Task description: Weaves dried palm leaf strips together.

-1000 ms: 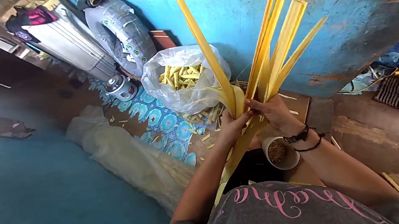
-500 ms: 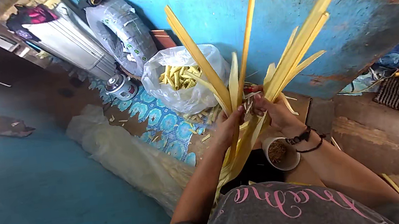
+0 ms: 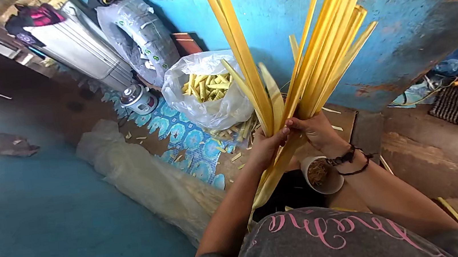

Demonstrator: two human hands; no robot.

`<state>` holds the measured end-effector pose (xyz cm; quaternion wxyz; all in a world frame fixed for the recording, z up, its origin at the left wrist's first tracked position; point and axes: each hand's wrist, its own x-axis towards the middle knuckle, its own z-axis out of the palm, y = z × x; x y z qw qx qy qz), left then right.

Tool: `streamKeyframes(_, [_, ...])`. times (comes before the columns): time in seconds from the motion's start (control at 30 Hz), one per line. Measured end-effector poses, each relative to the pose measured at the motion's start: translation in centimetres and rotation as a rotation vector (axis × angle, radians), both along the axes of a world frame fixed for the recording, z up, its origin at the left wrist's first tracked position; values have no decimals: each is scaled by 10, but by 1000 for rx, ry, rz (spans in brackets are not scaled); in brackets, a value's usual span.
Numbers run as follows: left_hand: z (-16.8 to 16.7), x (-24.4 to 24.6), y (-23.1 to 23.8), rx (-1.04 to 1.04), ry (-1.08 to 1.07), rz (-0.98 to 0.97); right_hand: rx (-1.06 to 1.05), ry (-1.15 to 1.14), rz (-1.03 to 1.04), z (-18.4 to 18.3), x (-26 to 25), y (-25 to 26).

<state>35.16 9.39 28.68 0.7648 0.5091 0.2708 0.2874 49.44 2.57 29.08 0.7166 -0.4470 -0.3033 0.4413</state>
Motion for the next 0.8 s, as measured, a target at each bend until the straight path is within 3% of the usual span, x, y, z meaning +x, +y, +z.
streamKeyframes(0.3, [-2, -1, 2, 9, 14, 47, -45, -25, -35, 3, 1, -1])
streamKeyframes(0.53, [1, -4, 19, 629, 338, 119, -209, -106, -20, 4, 6, -2])
streamKeyframes(0.6, [0, -6, 21, 701, 402, 53, -235, -134, -72, 2, 4, 0])
streamKeyframes(0.8, [18, -24, 19, 660, 625, -251, -406, -21, -376, 2, 18, 8])
